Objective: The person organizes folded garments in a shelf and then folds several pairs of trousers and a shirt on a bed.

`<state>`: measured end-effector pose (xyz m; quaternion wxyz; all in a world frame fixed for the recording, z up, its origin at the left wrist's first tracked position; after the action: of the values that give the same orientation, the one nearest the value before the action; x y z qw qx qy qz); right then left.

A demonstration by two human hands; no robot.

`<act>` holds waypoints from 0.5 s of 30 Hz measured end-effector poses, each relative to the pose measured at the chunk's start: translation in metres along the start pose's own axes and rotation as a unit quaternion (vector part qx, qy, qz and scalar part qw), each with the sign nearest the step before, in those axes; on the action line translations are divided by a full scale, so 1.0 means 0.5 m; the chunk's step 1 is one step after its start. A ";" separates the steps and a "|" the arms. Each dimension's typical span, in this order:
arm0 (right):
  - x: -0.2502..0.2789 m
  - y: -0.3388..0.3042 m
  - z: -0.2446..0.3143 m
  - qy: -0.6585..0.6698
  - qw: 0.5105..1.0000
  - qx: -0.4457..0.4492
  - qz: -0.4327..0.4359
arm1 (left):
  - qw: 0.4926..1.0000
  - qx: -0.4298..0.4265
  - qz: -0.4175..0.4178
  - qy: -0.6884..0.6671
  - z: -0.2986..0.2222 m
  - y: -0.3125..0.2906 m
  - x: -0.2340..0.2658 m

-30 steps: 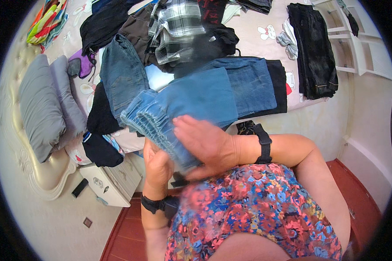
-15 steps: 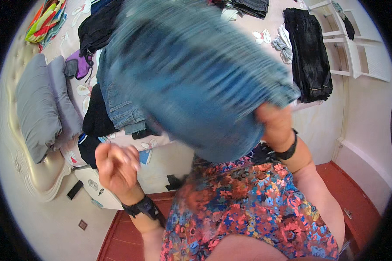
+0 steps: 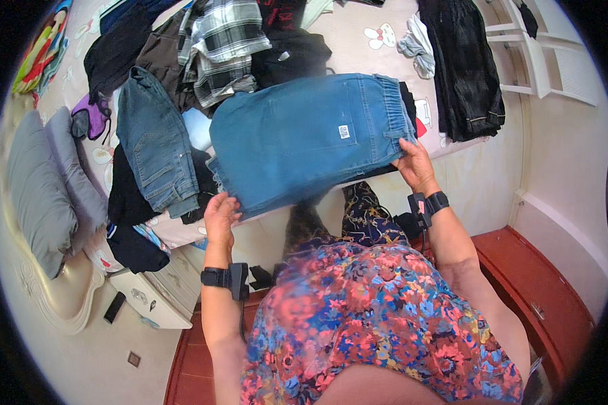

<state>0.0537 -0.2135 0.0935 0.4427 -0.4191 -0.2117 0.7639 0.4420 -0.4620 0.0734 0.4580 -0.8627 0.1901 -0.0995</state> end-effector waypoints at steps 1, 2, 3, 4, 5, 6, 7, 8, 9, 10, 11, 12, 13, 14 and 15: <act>-0.026 -0.005 0.009 -0.015 1.000 -0.011 -0.002 | 0.999 -0.015 -0.011 0.027 0.008 0.016 0.008; -0.032 -0.004 0.007 -0.016 1.000 -0.008 -0.009 | 1.000 -0.011 -0.005 0.028 0.000 0.025 -0.004; -0.030 -0.003 0.007 -0.054 0.998 -0.008 -0.043 | 0.997 0.007 -0.028 0.072 -0.007 0.034 -0.006; -0.027 -0.003 0.007 -0.092 0.993 -0.008 -0.076 | 0.992 0.026 -0.053 0.116 -0.014 0.040 -0.008; -0.027 0.001 0.005 -0.092 0.993 -0.007 -0.080 | 0.990 0.036 -0.047 0.129 -0.026 0.041 -0.022; -0.023 0.005 0.005 -0.121 0.988 -0.005 -0.096 | 0.990 0.038 -0.043 0.130 -0.032 0.046 -0.033; -0.019 0.007 0.004 -0.149 0.983 -0.003 -0.111 | 0.992 0.037 -0.030 0.116 -0.036 0.051 -0.044; -0.016 0.009 0.002 -0.177 0.976 -0.002 -0.125 | 0.994 0.037 -0.018 0.102 -0.038 0.054 -0.051; -0.021 0.011 -0.001 -0.136 0.984 0.011 -0.111 | 0.994 0.038 -0.016 0.104 -0.034 0.056 -0.052; -0.018 0.008 -0.001 -0.135 0.984 0.011 -0.113 | 0.995 -0.007 -0.016 0.097 -0.037 0.060 -0.054; -0.018 0.008 -0.003 -0.134 0.984 0.000 -0.117 | 0.994 -0.053 -0.017 0.089 -0.040 0.065 -0.053; -0.019 0.007 -0.005 -0.132 0.984 -0.010 -0.120 | 0.994 -0.054 -0.017 0.090 -0.028 0.075 -0.042; -0.022 0.006 -0.008 -0.132 0.984 -0.010 -0.119 | 0.985 -0.083 -0.062 0.141 -0.023 0.083 -0.017; -0.024 0.007 -0.008 -0.121 0.986 -0.003 -0.112 | 0.969 -0.112 -0.104 0.192 -0.034 0.081 -0.011; -0.025 0.008 -0.008 -0.111 0.988 0.003 -0.104 | 0.969 -0.113 -0.102 0.192 -0.035 0.080 -0.011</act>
<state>0.0579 -0.2266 0.0942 0.4948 -0.3059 -0.2994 0.7563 0.4217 -0.4931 0.0501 0.3001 -0.8882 0.1955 -0.2879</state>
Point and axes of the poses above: each hand's wrist, its own y-axis towards the middle knuckle, its own x-axis out of the back of the hand, z = x × y, the point moved 6 cm from there along y, towards the middle knuckle, and after that the axes turned 4 degrees about z, right-handed, at the moved point
